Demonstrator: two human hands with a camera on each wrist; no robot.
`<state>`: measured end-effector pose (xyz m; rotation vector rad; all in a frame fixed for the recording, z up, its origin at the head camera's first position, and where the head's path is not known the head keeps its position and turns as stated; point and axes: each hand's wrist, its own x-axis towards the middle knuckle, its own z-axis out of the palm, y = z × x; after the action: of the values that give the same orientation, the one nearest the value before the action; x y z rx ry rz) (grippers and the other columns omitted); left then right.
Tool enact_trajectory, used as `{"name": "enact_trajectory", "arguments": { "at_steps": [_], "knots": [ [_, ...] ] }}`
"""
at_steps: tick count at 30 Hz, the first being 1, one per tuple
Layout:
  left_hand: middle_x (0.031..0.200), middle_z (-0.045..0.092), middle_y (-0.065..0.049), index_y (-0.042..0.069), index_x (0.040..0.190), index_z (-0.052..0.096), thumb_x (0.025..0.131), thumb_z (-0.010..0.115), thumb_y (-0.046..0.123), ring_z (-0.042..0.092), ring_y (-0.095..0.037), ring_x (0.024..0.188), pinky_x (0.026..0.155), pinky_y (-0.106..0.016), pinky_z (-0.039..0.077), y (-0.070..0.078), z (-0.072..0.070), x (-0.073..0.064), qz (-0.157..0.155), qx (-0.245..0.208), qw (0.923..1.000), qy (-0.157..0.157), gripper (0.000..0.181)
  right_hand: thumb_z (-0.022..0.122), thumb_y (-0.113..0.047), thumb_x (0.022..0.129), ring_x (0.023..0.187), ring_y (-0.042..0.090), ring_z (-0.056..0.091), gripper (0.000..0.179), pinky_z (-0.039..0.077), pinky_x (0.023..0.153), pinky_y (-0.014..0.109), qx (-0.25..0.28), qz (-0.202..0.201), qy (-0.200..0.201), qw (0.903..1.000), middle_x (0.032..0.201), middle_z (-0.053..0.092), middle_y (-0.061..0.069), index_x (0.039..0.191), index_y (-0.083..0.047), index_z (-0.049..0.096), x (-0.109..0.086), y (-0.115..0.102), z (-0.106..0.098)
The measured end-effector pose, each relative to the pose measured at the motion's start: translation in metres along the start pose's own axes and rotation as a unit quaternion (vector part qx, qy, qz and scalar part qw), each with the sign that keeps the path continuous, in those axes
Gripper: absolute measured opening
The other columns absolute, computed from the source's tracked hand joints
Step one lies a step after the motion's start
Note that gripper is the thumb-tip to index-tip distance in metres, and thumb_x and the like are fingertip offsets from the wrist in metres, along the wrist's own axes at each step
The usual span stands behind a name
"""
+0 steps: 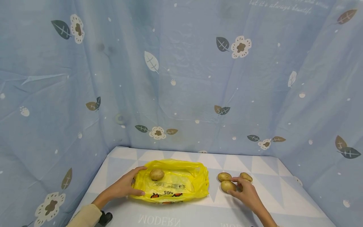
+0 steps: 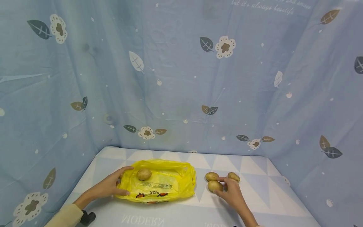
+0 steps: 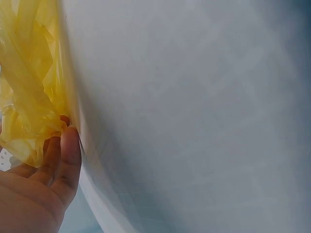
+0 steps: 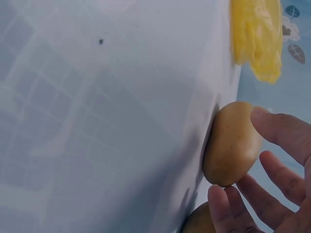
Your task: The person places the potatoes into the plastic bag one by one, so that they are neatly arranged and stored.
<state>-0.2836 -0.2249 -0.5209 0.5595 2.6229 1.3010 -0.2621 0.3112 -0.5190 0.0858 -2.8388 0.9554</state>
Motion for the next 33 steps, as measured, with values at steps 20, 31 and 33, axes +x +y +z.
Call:
{"name": "enact_trajectory", "arguments": {
  "at_steps": [20, 31, 33],
  "knots": [
    [0.16, 0.038, -0.016, 0.019, 0.155, 0.04, 0.073, 0.095, 0.034, 0.032, -0.043, 0.146, 0.114, -0.069, 0.027, 0.001, 0.0, 0.002, -0.002, 0.003, 1.0, 0.003, 0.1, 0.097, -0.017, 0.066, 0.092, 0.022, 0.056, 0.052, 0.042, 0.083, 0.042, -0.042, -0.044, 0.024, 0.9978, 0.103, 0.074, 0.004, 0.111, -0.003, 0.075, 0.001, -0.003, 0.005],
    [0.16, 0.038, -0.017, 0.017, 0.156, 0.04, 0.074, 0.095, 0.033, 0.033, -0.043, 0.146, 0.113, -0.069, 0.028, 0.001, -0.001, 0.002, -0.001, -0.001, 1.0, 0.002, 0.1, 0.098, -0.017, 0.066, 0.102, 0.022, 0.066, 0.052, 0.053, 0.091, 0.045, -0.029, -0.018, 0.015, 0.9993, 0.105, 0.073, 0.001, 0.111, -0.008, 0.074, -0.003, -0.001, 0.01],
    [0.16, 0.038, -0.017, 0.017, 0.156, 0.04, 0.074, 0.095, 0.034, 0.033, -0.044, 0.146, 0.113, -0.069, 0.028, 0.001, 0.0, 0.002, -0.001, -0.003, 1.0, 0.0, 0.1, 0.099, -0.018, 0.064, 0.099, 0.02, 0.066, 0.052, 0.054, 0.088, 0.043, -0.031, -0.013, 0.019, 0.9993, 0.103, 0.073, -0.001, 0.109, -0.01, 0.074, -0.003, 0.001, 0.011]
  ]
}}
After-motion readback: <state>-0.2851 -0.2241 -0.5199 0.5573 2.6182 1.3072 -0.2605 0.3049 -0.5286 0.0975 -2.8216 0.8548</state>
